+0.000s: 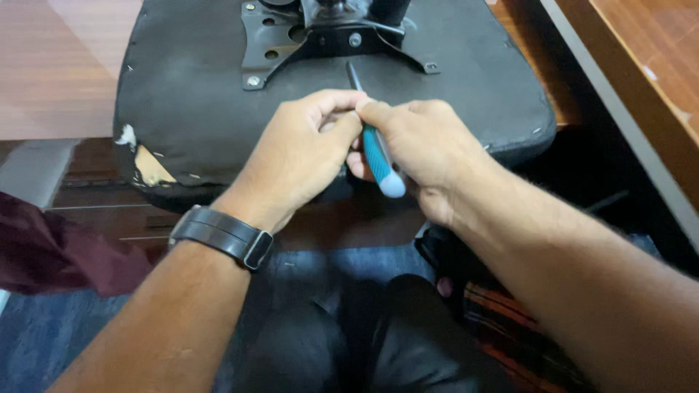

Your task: The person uses a screwdriver to tighten screws into the underside of an overturned chair seat, securing the metal mounting plate to the seat base. The hands remain in frame throughout, manipulating the tool and screws.

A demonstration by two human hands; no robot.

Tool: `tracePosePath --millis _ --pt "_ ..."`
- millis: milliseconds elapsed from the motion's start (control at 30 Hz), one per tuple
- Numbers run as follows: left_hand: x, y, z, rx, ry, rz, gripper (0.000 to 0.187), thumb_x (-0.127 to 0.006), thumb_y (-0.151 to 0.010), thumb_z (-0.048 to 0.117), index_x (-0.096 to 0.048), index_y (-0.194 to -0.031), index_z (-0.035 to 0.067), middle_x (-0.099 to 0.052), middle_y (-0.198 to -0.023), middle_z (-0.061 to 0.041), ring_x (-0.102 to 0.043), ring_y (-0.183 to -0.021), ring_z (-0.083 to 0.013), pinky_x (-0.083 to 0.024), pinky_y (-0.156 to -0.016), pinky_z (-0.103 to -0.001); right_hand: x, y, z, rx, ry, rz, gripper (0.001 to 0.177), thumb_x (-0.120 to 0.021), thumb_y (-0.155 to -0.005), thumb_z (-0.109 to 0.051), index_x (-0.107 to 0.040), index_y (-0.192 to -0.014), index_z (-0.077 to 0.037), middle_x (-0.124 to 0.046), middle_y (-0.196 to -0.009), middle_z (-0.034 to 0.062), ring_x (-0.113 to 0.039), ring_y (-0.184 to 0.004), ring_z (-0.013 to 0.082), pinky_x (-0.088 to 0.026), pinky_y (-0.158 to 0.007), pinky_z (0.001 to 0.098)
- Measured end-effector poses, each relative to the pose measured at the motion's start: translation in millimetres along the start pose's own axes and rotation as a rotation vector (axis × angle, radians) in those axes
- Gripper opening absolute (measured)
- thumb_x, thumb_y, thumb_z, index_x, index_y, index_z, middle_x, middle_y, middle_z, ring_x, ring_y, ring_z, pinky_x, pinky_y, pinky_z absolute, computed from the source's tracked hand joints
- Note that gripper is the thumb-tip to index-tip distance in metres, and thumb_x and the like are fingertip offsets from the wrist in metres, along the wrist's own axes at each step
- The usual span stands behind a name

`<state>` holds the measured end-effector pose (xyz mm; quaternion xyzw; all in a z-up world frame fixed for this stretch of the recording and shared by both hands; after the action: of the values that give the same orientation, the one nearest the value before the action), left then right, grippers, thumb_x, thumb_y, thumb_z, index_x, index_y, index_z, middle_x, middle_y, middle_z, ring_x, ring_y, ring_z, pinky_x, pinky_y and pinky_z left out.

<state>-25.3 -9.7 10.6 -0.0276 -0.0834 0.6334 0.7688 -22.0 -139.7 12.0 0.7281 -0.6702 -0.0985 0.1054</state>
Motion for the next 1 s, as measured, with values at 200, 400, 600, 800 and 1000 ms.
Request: tracePosePath --millis 200,400,600,800,1000 --pt "-2.2 8.1 -5.5 -0.053 -0.13 0.018 0.028 -0.058 -0.099 0.015 -0.07 -0.121 0.003 -0.071 -0.08 -0.001 -0.065 -0.064 -0.0062 -0.056 -0.063 -0.021 4.2 10.0 11.6 0.17 -0.024 -0.043 0.029 -0.061 -0.096 -0.021 -0.071 -0.091 0.006 -0.072 -0.073 0.0121 -0.069 -0.058 0.0151 -0.058 -0.052 0.0256" --pt "-5.2 21.9 4.2 -0.106 -0.127 0.009 0.028 -0.059 -0.097 0.015 -0.072 -0.119 0.002 -0.073 -0.087 0.0 -0.063 -0.069 -0.0039 -0.052 -0.066 -0.021 -0.6 24.7 12.0 0.191 -0.027 -0.019 0.03 -0.063 -0.096 -0.022 -0.07 -0.091 0.007 -0.072 -0.073 0.0146 -0.07 -0.058 0.0172 -0.054 -0.048 0.0255" --pt "-6.9 23.3 5.0 -0.098 -0.077 -0.046 0.029 -0.062 -0.097 0.017 -0.073 -0.119 0.0 -0.075 -0.093 -0.001 -0.066 -0.078 -0.0037 -0.055 -0.073 -0.02 2.5 29.4 18.9 0.233 -0.084 -0.075 0.032 -0.066 -0.096 -0.025 -0.068 -0.097 0.007 -0.073 -0.08 0.0116 -0.071 -0.061 0.0142 -0.058 -0.054 0.0235" --pt "-0.6 21.6 1.7 -0.008 -0.127 -0.001 0.033 -0.059 -0.095 0.02 -0.07 -0.124 0.007 -0.076 -0.092 -0.001 -0.066 -0.073 -0.0063 -0.055 -0.071 -0.022 3.0 23.6 19.7 0.219 -0.012 -0.048 0.035 -0.06 -0.097 -0.027 -0.07 -0.099 0.006 -0.073 -0.078 0.0118 -0.07 -0.062 0.0127 -0.058 -0.055 0.0238" --pt "-1.8 23.6 10.5 0.054 -0.171 0.032 0.037 -0.058 -0.095 0.024 -0.073 -0.126 0.007 -0.078 -0.096 -0.001 -0.066 -0.081 -0.007 -0.053 -0.076 -0.023 -0.6 18.2 13.6 0.149 -0.148 -0.052 0.03 -0.066 -0.091 -0.02 -0.072 -0.094 0.009 -0.073 -0.077 0.0123 -0.068 -0.06 0.0185 -0.055 -0.054 0.0303"
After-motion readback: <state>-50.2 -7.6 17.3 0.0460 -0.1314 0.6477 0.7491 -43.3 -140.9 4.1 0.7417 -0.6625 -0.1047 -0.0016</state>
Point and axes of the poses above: each hand's wrist, its own y-axis away from the middle knuckle, its own x-axis out of the back of the hand, z = x × y, the point moved 6 cm from there along -y, towards the middle knuckle
